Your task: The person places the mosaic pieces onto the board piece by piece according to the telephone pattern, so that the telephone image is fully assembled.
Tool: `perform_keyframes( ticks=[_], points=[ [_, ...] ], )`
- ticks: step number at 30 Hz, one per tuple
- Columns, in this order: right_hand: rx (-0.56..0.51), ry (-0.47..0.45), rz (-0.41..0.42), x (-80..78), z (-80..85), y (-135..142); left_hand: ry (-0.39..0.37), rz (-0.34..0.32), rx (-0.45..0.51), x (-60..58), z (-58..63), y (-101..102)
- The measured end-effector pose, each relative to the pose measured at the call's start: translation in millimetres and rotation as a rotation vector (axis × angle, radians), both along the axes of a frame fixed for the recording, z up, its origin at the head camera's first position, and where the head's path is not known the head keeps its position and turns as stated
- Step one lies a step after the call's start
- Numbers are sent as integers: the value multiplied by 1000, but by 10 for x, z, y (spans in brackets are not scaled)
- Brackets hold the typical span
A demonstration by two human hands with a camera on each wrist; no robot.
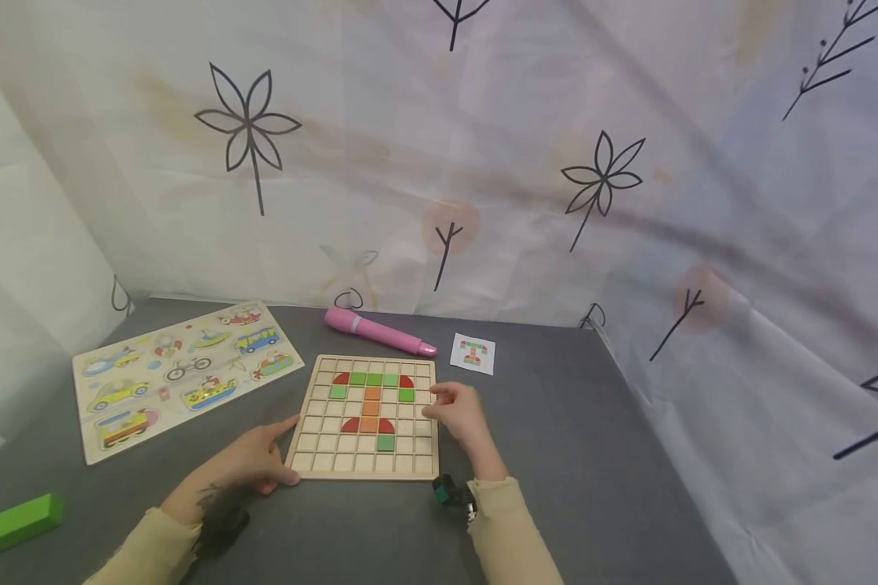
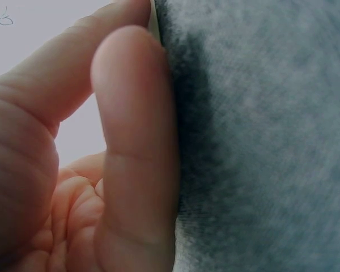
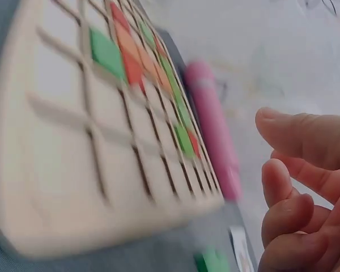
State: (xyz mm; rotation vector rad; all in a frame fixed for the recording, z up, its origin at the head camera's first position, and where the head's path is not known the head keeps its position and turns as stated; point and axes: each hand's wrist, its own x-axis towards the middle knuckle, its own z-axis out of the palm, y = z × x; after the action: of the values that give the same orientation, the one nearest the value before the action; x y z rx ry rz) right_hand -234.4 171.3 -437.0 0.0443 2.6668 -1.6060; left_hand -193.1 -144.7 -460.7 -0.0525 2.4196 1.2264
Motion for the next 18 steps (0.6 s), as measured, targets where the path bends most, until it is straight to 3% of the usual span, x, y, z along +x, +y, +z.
perform_keyframes(
  ticks=[4,8,18],
  points=[
    [39,-25,-91,-123,-19,250,-1,2,3,-2,3,-4],
    [73,-52,-130,-218,-78,455,-2,1,-3,-6,8,-5],
    [163,-102,-110,-349,-177,637,-7,2,-4,-6,3,-4]
  ],
)
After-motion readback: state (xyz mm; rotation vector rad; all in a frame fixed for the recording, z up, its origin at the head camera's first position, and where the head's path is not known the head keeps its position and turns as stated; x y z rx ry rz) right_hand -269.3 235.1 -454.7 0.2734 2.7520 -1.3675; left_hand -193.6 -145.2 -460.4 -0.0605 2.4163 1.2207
